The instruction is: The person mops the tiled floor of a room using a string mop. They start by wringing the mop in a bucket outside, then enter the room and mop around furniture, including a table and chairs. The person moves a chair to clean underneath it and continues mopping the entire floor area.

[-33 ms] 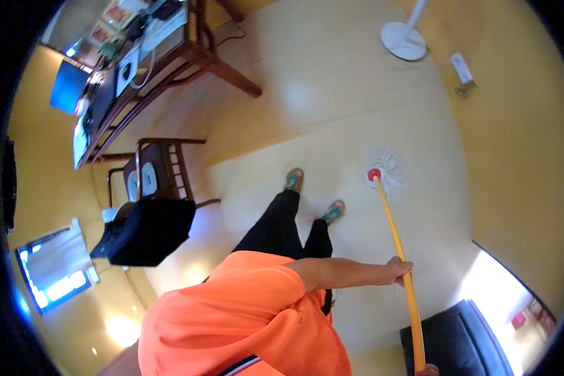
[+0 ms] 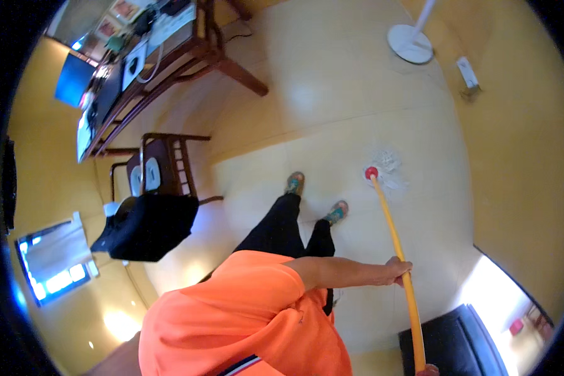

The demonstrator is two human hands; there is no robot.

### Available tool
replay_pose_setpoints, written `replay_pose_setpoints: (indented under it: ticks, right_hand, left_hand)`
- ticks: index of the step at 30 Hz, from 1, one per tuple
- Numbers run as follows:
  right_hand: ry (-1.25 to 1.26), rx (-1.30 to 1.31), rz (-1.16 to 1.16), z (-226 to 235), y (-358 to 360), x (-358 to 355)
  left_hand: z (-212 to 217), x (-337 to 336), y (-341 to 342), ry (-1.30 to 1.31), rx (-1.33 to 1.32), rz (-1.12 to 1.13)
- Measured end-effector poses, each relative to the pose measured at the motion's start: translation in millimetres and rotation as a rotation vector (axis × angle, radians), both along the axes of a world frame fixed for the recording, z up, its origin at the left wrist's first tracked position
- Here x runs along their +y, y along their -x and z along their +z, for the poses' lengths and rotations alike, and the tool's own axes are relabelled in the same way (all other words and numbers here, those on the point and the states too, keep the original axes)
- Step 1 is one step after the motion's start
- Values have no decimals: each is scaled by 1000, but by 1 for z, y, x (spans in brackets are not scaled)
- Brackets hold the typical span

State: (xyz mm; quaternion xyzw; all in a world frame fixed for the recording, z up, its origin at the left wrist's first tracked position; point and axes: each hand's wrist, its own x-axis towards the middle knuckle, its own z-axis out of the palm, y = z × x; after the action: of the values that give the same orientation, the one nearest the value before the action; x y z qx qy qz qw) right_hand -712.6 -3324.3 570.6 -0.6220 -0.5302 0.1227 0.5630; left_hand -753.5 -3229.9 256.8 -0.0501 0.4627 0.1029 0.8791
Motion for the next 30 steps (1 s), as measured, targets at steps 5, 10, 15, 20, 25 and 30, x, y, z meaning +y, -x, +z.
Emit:
replay_pose_setpoints:
  ticks: [5, 10, 15, 20, 25, 30]
  right_hand:
    - [-43, 206, 104, -69, -24, -25]
    - [300, 468, 257, -140, 80, 45]
    - [553, 623, 702, -141, 216, 121]
    - [835, 866, 765, -100, 304, 136]
    - [1200, 444, 618, -30, 414, 166]
    - [1329, 49, 866, 7, 420, 197]
  left_hand:
    - [-33, 17, 90, -49, 292, 174]
    - [-95, 68, 225, -44, 521, 511]
    - [-107, 103, 368, 18, 489, 995]
    - [-79, 120, 475, 11, 475, 943]
    - [-47, 124, 540, 89, 412, 895]
    - [-30, 139, 581, 97, 335, 883]
